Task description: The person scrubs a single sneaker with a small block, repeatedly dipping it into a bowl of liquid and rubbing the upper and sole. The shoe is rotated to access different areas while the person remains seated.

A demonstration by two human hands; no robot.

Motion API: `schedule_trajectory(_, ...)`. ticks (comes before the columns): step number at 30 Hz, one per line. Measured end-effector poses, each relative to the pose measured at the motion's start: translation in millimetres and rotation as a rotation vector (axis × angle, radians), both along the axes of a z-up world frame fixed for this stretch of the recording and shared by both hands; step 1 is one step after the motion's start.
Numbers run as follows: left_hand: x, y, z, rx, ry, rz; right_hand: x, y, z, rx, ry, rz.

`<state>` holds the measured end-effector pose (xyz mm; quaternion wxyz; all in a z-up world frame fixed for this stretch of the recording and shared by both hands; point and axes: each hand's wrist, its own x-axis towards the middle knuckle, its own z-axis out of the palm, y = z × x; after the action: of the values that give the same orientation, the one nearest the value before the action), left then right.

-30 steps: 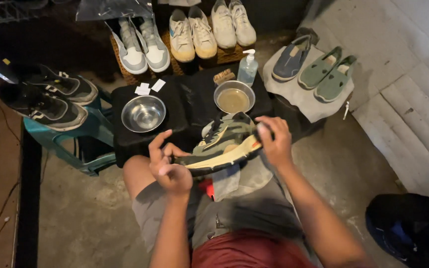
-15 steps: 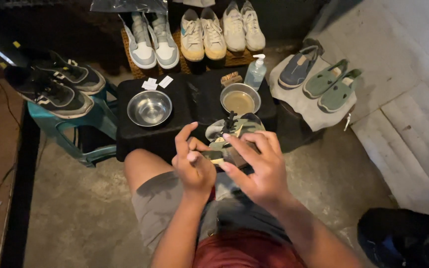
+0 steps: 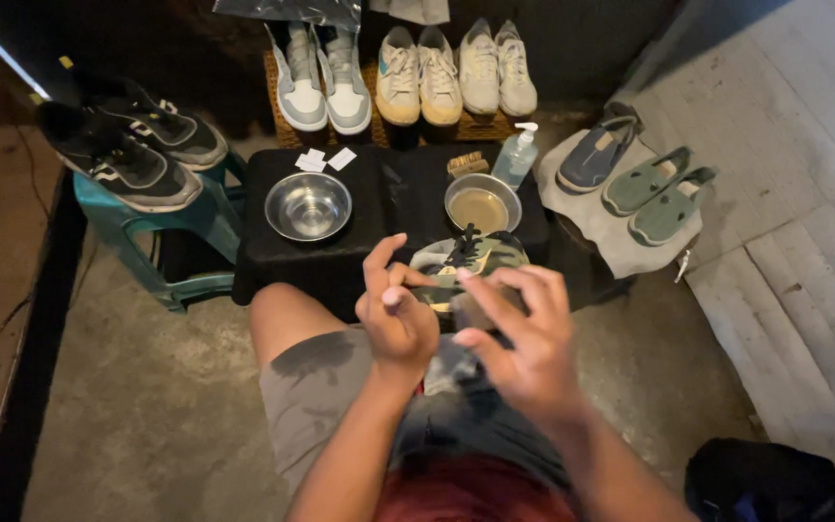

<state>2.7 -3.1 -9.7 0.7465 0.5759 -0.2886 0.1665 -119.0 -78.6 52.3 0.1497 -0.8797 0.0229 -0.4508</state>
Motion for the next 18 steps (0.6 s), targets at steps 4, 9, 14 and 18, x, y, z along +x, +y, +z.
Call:
schedule_trajectory(4,6.8,-6.2,-16.0,0.016,0.011,0.057,-16.7,-26.2,-12.1,0.102,0.009,0.043)
schedule_trajectory(9,-9.9,-16.1,-2.4,-0.05,0.01,0.058,-11.5,-21.5,7.6,0.007,-0.013,0.11)
schedule_trajectory(14,-2.0,-17.4,0.0,-0.045,0.039,0.078,7.5,-6.6,18.6,-0.022,-0.041,0.137)
schedule_trajectory(18,4.4,-18.6,-12.5,-0.052,0.076,0.114,-6.8,-22.9,6.6,-0.007,0.01,0.114)
